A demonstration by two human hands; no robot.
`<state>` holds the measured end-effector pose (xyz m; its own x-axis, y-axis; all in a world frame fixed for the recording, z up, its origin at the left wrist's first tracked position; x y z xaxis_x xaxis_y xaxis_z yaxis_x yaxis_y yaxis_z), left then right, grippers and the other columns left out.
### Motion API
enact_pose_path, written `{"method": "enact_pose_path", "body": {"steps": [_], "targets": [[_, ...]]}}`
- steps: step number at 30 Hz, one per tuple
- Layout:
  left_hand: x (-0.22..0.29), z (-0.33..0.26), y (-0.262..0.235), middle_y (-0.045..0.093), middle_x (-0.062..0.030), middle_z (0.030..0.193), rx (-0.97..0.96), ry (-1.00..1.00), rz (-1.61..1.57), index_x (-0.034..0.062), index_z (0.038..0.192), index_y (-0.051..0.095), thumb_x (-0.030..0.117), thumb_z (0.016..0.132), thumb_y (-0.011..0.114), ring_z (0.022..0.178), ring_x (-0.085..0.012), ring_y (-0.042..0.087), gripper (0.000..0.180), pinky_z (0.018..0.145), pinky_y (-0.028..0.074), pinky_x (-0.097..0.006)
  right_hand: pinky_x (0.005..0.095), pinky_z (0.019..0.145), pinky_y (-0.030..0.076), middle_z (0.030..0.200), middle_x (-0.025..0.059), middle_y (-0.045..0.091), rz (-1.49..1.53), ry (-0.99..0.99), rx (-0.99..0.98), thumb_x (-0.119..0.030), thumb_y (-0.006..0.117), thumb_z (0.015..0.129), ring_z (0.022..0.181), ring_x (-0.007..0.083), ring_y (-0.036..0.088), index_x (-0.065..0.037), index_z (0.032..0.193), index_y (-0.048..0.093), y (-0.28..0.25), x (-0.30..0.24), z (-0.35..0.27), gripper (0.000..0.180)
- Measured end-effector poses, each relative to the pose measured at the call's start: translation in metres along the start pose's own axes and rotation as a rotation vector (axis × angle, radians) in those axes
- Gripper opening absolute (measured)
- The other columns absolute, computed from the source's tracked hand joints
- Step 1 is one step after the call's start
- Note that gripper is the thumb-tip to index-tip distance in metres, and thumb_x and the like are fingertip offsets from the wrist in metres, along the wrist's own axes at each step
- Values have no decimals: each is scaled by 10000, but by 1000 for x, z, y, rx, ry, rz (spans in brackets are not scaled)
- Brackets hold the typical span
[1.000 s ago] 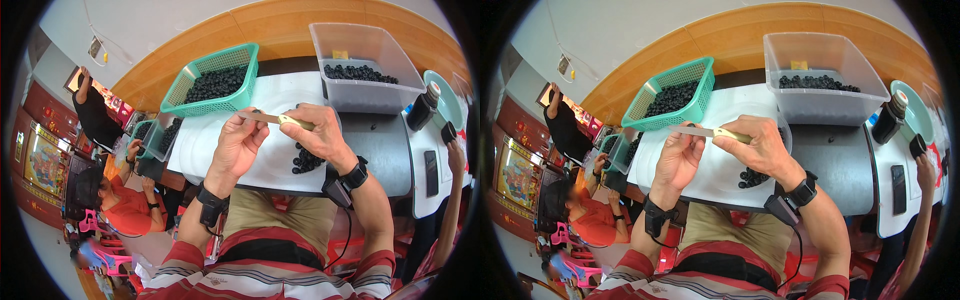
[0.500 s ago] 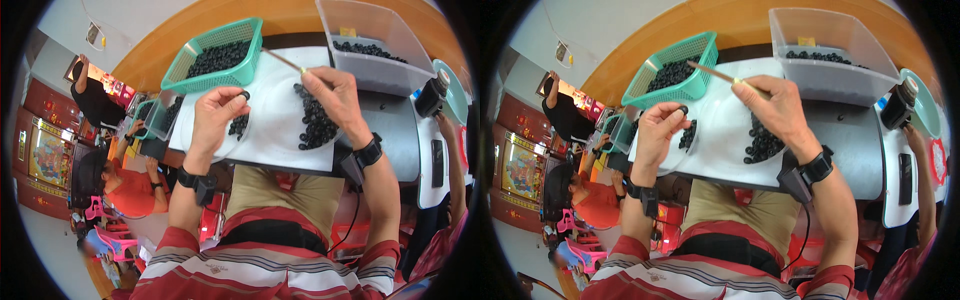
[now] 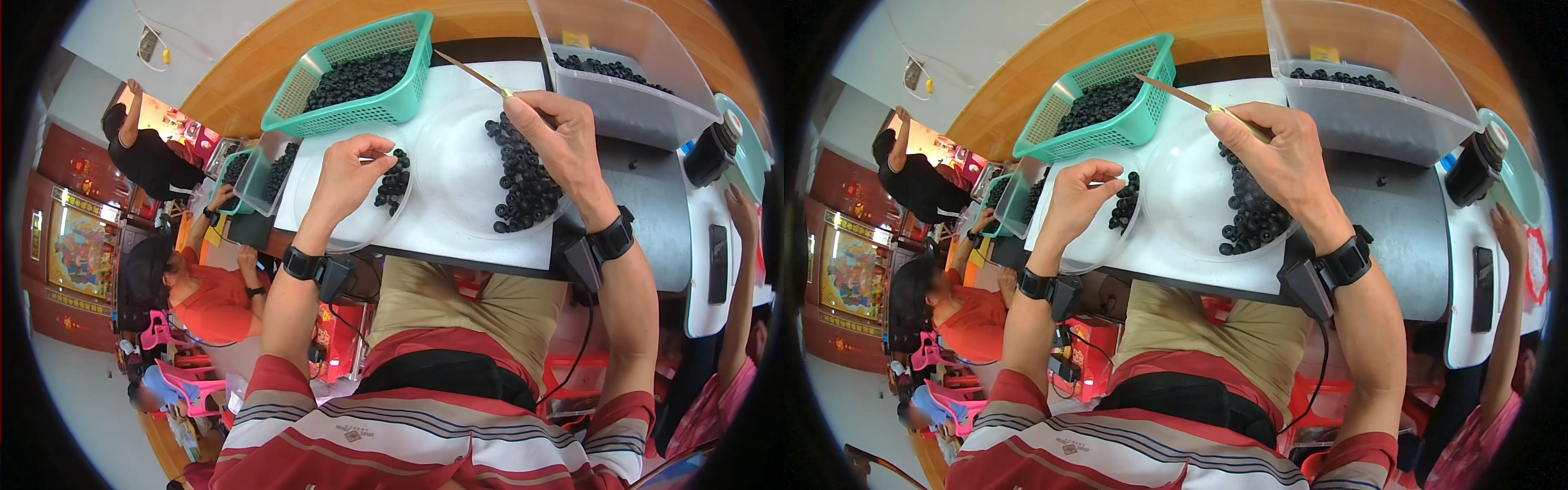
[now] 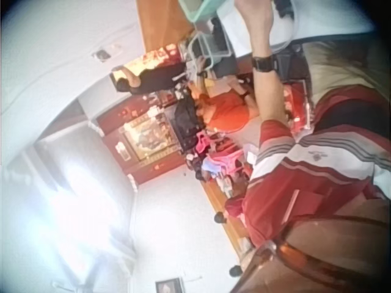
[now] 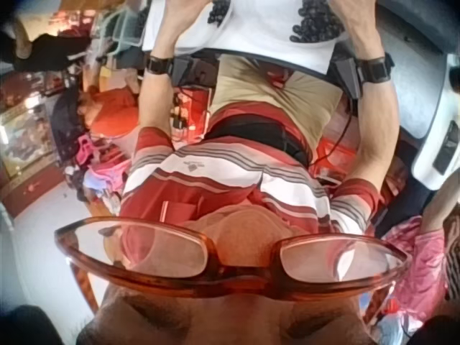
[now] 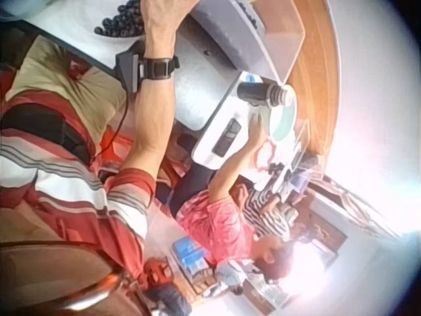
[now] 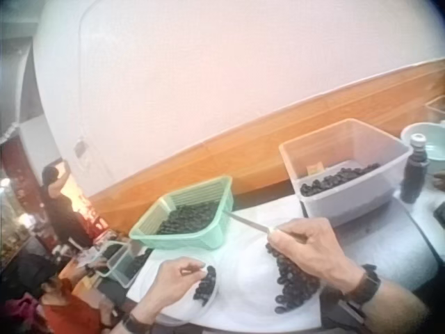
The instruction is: The recorder uses a small knife to inspect or clean small black shoe components (possibly plastic or rubber pieces) at a manufacturing workstation.
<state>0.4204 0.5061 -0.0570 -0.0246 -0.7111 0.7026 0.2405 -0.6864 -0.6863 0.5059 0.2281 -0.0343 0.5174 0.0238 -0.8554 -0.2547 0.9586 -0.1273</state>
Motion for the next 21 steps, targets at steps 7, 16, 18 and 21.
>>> {"method": "enact_pose_path", "body": {"steps": [7, 16, 18, 21], "targets": [[46, 22, 48, 728, -89, 970, -99, 77, 21, -26, 1054, 711, 59, 859, 735, 884, -160, 684, 213, 817, 552, -285, 247, 575, 420, 666, 0, 634, -11, 15, 9, -377, 730, 923, 639, 72, 538, 11, 954, 760, -3, 4, 2, 390], [76, 67, 125, 695, -154, 1069, -200, 325, 306, 31, 1112, 683, 143, 853, 746, 980, -316, 669, 289, 847, 538, -415, 238, 569, 414, 691, -5, 653, 87, -19, 36, -326, 735, 929, 654, 60, 525, 24, 954, 756, -8, 1, 4, 351], [76, 68, 138, 667, -155, 1077, -233, 333, 463, 53, 1096, 681, 142, 856, 742, 1002, -327, 646, 264, 865, 524, -426, 240, 570, 419, 706, 3, 669, 81, -4, 38, -308, 730, 932, 659, 62, 531, 24, 957, 757, -10, 3, 4, 334], [74, 69, 140, 647, -149, 1085, -236, 325, 405, 70, 1078, 681, 129, 859, 735, 995, -335, 629, 233, 867, 515, -435, 241, 569, 420, 703, 11, 670, 80, -8, 43, -311, 730, 928, 656, 65, 533, 26, 948, 757, -11, 2, 4, 339]]}}
Point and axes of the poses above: each hand's wrist, its own z-axis towards the middle knuckle, its own y-axis out of the palm, x = y × z, the point moved 10 cm from there along z, towards the middle knuckle
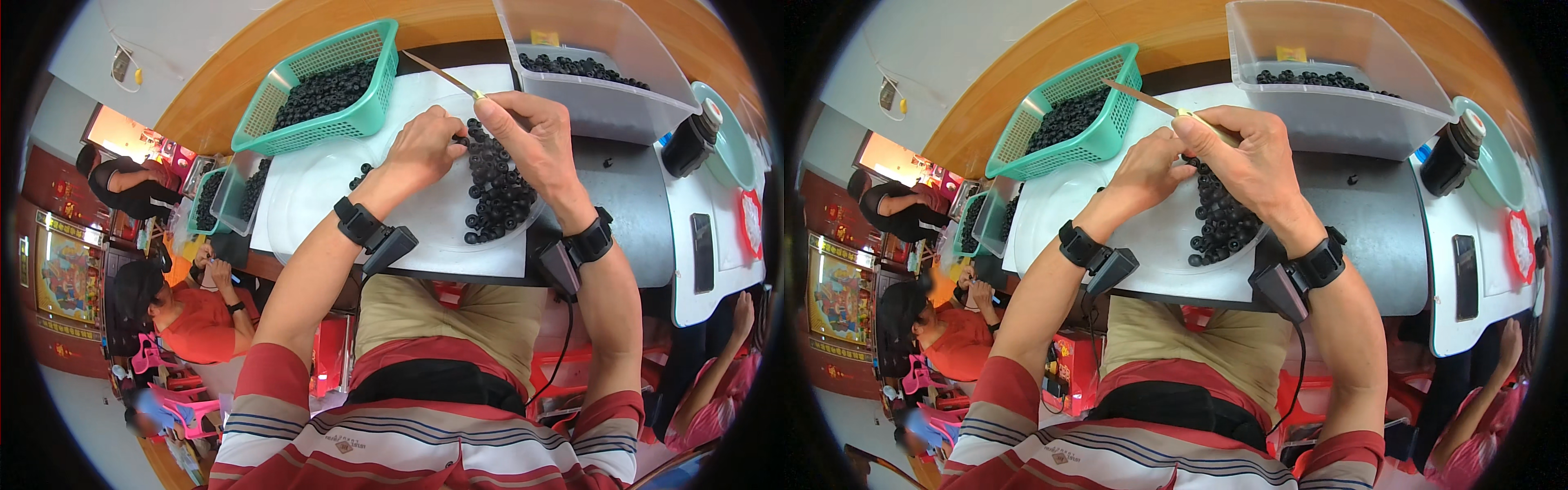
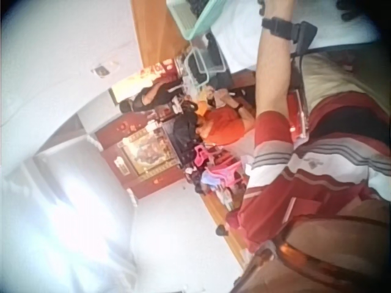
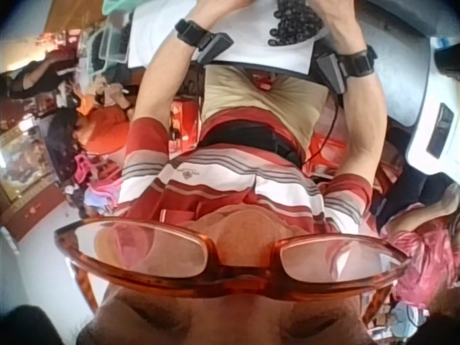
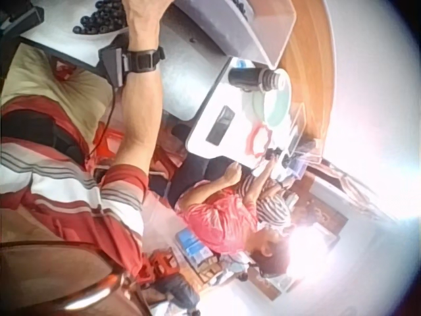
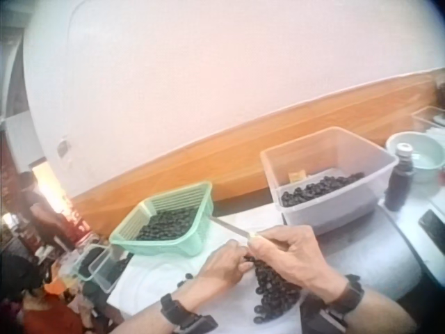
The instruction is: The recorder uses a small knife to inspect or clean small black shoe components (possibly plastic or rubber pieces) at a manufacturing workstation.
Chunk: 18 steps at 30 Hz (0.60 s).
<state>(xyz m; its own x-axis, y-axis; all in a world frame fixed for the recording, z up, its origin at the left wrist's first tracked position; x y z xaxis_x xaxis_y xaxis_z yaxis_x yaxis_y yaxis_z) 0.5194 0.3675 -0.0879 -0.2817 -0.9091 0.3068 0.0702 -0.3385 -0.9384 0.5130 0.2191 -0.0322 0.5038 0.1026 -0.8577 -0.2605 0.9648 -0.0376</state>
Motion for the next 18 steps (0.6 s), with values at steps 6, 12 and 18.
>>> {"method": "enact_pose_path", "body": {"steps": [6, 12, 18], "targets": [[-2, -8, -9, 694, -145, 1007, 13, -104, -244, 33, 1033, 710, 122, 861, 734, 923, -311, 672, 195, 826, 534, -384, 251, 557, 413, 681, 22, 657, -13, -12, -8, -354, 723, 928, 643, 66, 526, 28, 946, 757, 0, 1, 0, 384], [-6, -30, -27, 724, -92, 932, 100, -121, -834, -22, 1060, 688, 56, 901, 706, 862, -174, 696, 178, 760, 566, -310, 250, 547, 399, 665, 16, 638, -19, 18, -31, -385, 728, 920, 637, 65, 516, 26, 958, 760, 8, 5, -2, 414], [-9, -52, -32, 690, -82, 1034, 122, -212, -1476, -2, 1137, 653, 27, 964, 634, 944, -170, 694, 177, 912, 603, -343, 252, 549, 402, 673, 13, 614, -31, 81, -128, -355, 748, 908, 637, 68, 509, 23, 982, 756, 18, 8, -7, 385]]}}
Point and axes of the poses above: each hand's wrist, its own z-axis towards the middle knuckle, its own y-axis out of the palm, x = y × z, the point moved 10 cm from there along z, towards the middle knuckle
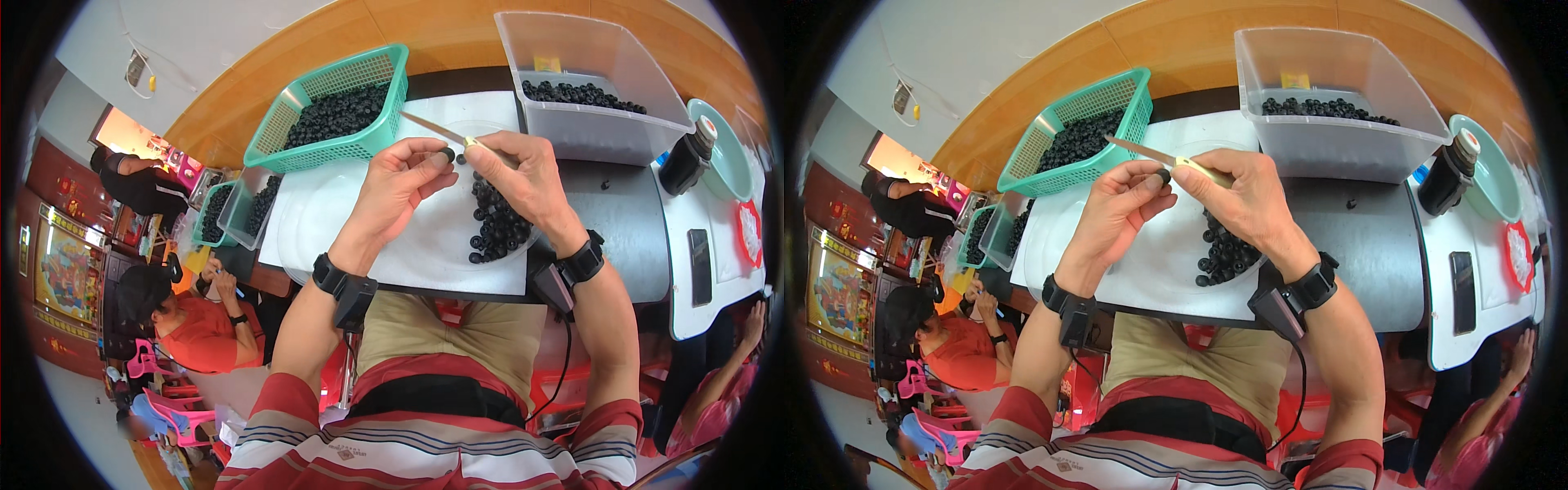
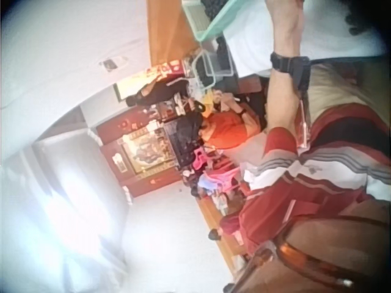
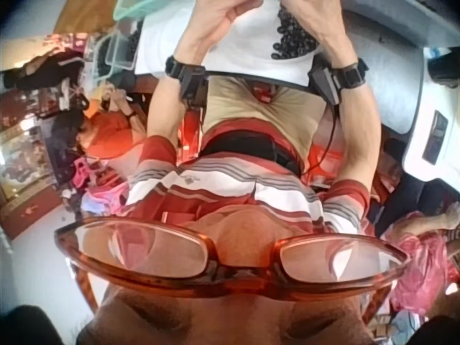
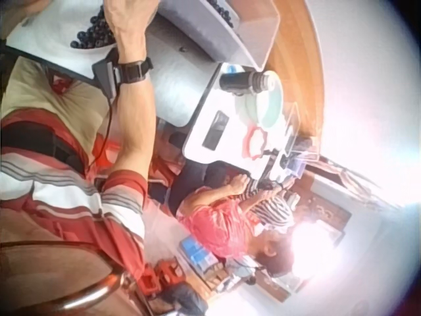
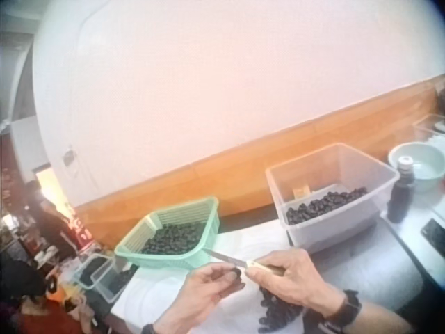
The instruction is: The recorder uses a small knife to inspect or clean small black shoe components (possibly plastic or rubber pieces) at a manufacturing workstation.
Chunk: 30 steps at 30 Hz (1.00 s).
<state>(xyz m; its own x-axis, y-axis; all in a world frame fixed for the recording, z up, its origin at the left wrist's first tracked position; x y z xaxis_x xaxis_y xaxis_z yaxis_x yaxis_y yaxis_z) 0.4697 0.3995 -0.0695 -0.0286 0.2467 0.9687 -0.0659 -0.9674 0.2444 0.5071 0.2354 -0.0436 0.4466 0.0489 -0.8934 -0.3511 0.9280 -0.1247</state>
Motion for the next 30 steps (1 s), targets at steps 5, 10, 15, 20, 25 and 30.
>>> {"method": "enact_pose_path", "body": {"steps": [5, 10, 15, 20, 25, 30], "targets": [[2, -9, 3, 685, -80, 1072, -12, 1, -178, -3, 1131, 643, 36, 976, 616, 966, -175, 694, 162, 924, 607, -346, 274, 566, 437, 710, 49, 670, -35, -45, -24, -339, 742, 912, 637, 95, 556, 11, 981, 759, 7, -5, -3, 356], [3, -14, 14, 684, -92, 1097, -21, -5, -274, 4, 1116, 646, 66, 982, 619, 990, -175, 689, 151, 949, 595, -331, 288, 586, 472, 769, 94, 712, -74, -70, -48, -341, 739, 909, 653, 117, 599, 4, 984, 760, 10, -10, -4, 354], [-1, -17, 14, 683, -89, 1102, -1, -4, -342, 9, 1120, 649, 64, 984, 613, 1018, -179, 678, 151, 978, 580, -329, 294, 583, 472, 784, 106, 715, -78, -99, -33, -347, 740, 904, 651, 137, 609, 2, 980, 762, 10, -14, -3, 358], [3, -15, 18, 670, -84, 1127, -28, 35, -356, 10, 1150, 635, 75, 988, 613, 1066, -175, 657, 176, 999, 570, -332, 303, 577, 463, 767, 107, 704, -80, -121, -43, -351, 743, 901, 642, 146, 604, -5, 973, 765, 9, -20, -5, 354], [-1, -17, 10, 648, -73, 1138, 3, 34, -359, 5, 1210, 593, 99, 993, 614, 1077, -163, 636, 237, 1003, 569, -327, 313, 561, 441, 720, 100, 672, -76, -113, -89, -350, 744, 900, 615, 149, 575, -15, 965, 768, 12, -22, -7, 343], [-2, -18, 6, 653, -85, 1125, 9, 49, -355, -7, 1188, 604, 83, 985, 623, 1064, -176, 647, 223, 992, 574, -340, 317, 560, 441, 713, 100, 666, -71, -143, -75, -340, 745, 899, 611, 155, 577, -20, 967, 770, 11, -26, -8, 328]]}}
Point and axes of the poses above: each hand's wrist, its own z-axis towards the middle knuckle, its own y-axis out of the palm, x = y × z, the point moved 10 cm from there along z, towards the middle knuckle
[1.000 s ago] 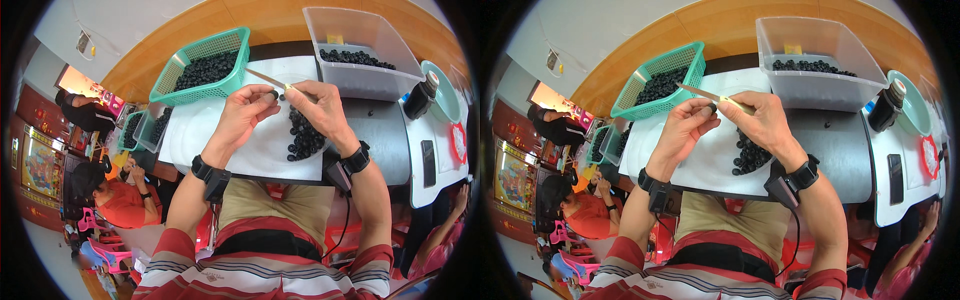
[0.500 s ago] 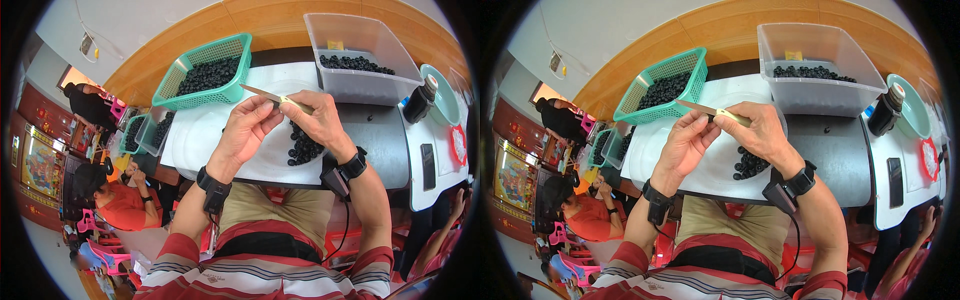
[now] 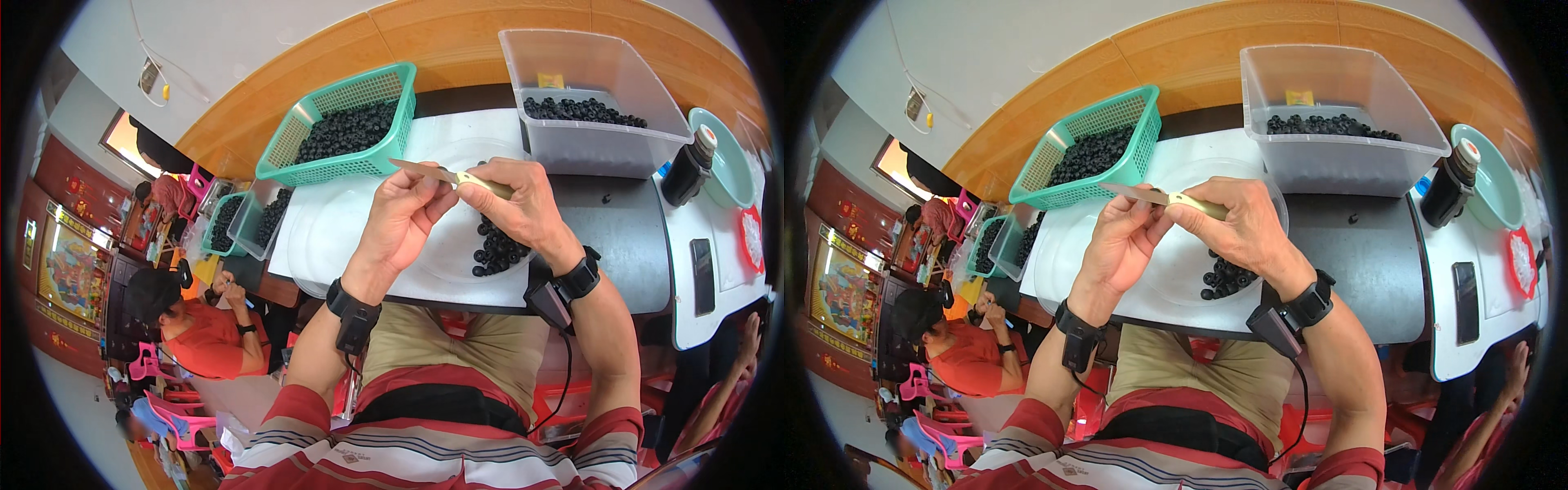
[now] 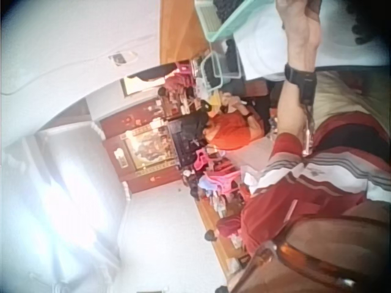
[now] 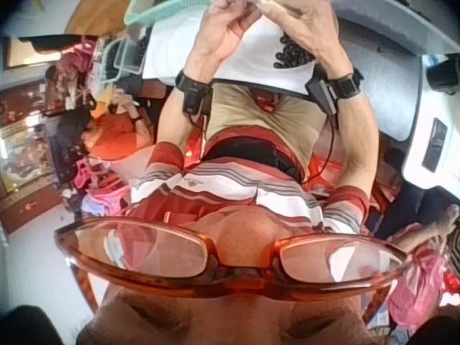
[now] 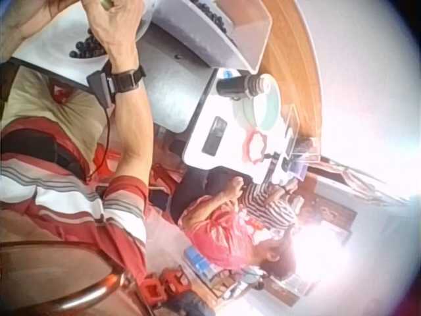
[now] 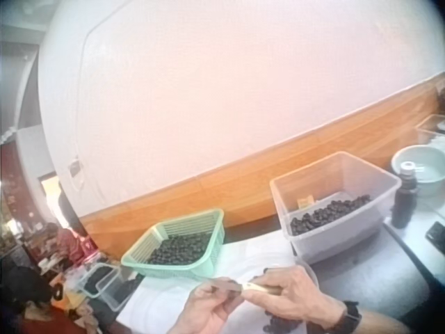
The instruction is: The recorder uses a small knife to inspect or clean small black shoe components (possibly plastic or rubber pieces) at a manufacturing workstation.
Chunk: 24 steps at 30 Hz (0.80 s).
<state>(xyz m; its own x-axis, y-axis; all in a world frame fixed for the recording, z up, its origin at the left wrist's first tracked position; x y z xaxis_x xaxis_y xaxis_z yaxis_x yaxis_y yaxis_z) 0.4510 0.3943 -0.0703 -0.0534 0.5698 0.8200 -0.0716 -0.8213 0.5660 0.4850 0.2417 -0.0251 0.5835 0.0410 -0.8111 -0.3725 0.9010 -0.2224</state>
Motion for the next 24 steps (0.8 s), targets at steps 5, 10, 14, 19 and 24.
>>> {"method": "enact_pose_path", "body": {"steps": [5, 10, 14, 19, 24], "targets": [[5, -6, 3, 673, -95, 1092, -14, 35, 9, -9, 1139, 631, 56, 974, 635, 1015, -186, 674, 177, 940, 598, -360, 317, 561, 451, 724, 105, 676, 34, -5, -22, -337, 750, 893, 613, 163, 588, -17, 976, 769, 0, 0, 0, 331], [18, -15, 19, 679, -120, 1054, -44, 82, 40, 20, 1052, 654, 62, 952, 666, 899, -168, 689, 109, 856, 627, -324, 293, 570, 449, 744, 85, 695, 14, 144, 94, -322, 756, 899, 644, 114, 578, 13, 982, 758, -20, 22, 0, 345], [20, -15, -1, 679, -118, 1046, -13, 105, 61, 22, 1061, 647, 67, 947, 677, 915, -174, 688, 126, 858, 623, -318, 284, 571, 438, 736, 68, 684, 99, 81, 60, -334, 752, 906, 652, 100, 562, 18, 981, 756, -8, 10, -2, 359], [22, -17, -6, 669, -102, 1052, 21, 122, 60, 35, 1075, 627, 79, 922, 711, 937, -166, 670, 180, 874, 617, -313, 317, 593, 448, 719, 86, 658, 15, 38, -94, -342, 756, 893, 663, 161, 580, 1, 942, 756, 5, -4, -5, 347], [19, -17, -8, 663, -101, 1057, 25, 106, 46, 40, 1063, 624, 77, 915, 716, 943, -163, 664, 179, 892, 616, -313, 329, 599, 450, 715, 98, 657, 29, 39, -102, -340, 768, 879, 663, 184, 585, -5, 924, 754, 5, -5, -4, 339]]}}
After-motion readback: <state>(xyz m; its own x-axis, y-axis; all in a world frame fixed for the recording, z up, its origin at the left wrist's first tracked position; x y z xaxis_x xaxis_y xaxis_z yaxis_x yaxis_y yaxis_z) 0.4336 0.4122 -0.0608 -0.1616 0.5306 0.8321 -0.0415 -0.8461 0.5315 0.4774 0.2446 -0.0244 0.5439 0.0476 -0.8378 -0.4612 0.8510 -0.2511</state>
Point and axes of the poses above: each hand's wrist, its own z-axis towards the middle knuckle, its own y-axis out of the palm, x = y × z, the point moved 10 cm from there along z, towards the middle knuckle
